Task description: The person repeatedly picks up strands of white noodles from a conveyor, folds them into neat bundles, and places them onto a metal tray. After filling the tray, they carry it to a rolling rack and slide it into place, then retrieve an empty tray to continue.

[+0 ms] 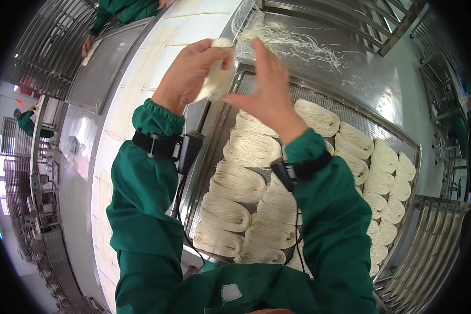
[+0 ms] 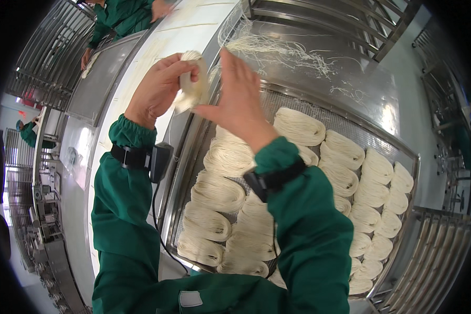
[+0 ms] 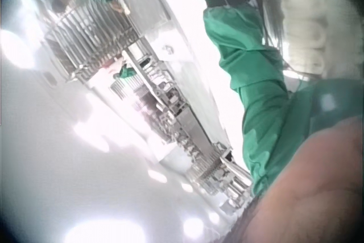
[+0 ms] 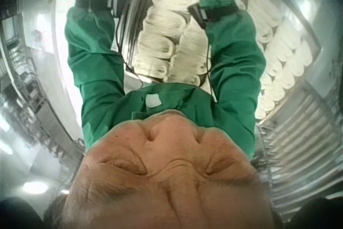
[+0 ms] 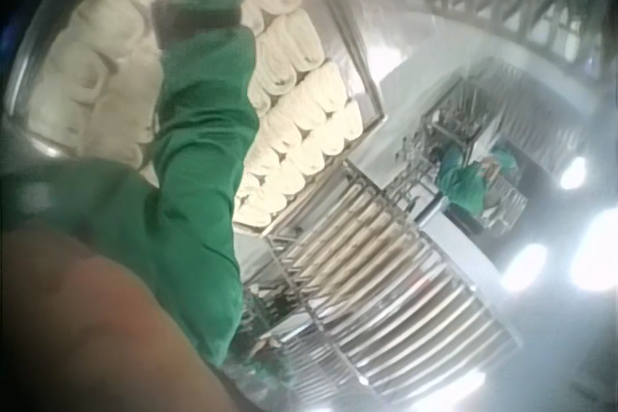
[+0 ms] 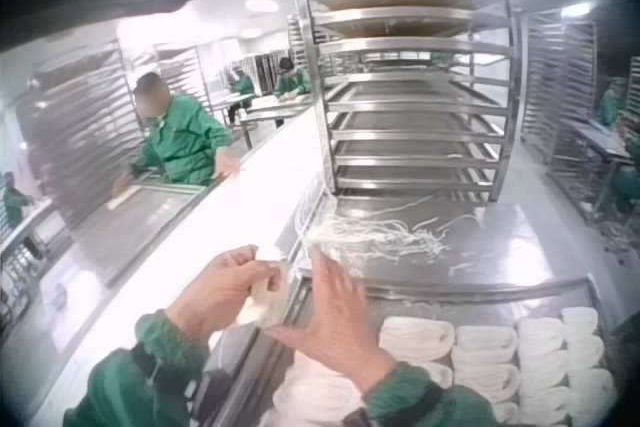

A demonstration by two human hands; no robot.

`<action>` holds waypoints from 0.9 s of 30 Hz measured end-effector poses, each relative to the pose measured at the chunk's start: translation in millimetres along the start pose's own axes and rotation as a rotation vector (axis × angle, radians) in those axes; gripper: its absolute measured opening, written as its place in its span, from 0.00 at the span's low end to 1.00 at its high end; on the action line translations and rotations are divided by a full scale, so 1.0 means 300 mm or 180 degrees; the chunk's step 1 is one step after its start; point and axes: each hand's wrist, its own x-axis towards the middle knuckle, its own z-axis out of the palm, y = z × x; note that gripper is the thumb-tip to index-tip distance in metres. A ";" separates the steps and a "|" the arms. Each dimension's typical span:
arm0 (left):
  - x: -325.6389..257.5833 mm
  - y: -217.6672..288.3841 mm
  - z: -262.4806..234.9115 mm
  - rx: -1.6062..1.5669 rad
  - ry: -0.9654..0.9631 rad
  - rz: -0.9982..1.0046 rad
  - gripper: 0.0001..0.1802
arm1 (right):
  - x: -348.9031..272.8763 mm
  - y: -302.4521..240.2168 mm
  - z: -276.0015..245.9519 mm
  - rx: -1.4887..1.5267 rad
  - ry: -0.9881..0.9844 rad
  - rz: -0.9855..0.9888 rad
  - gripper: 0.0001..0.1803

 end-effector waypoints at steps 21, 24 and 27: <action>0.155 -0.244 0.035 0.0877 0.0086 -0.0325 0.15 | -0.187 0.388 -0.060 -0.0573 -0.0683 0.0561 0.14; 0.189 -0.255 0.156 0.1121 -0.0410 -0.0371 0.16 | -0.186 0.393 -0.096 -0.0204 -0.0282 0.0734 0.13; 0.234 -0.320 0.211 0.1082 -0.0762 -0.0367 0.15 | -0.187 0.385 -0.116 0.0084 -0.0094 0.0926 0.10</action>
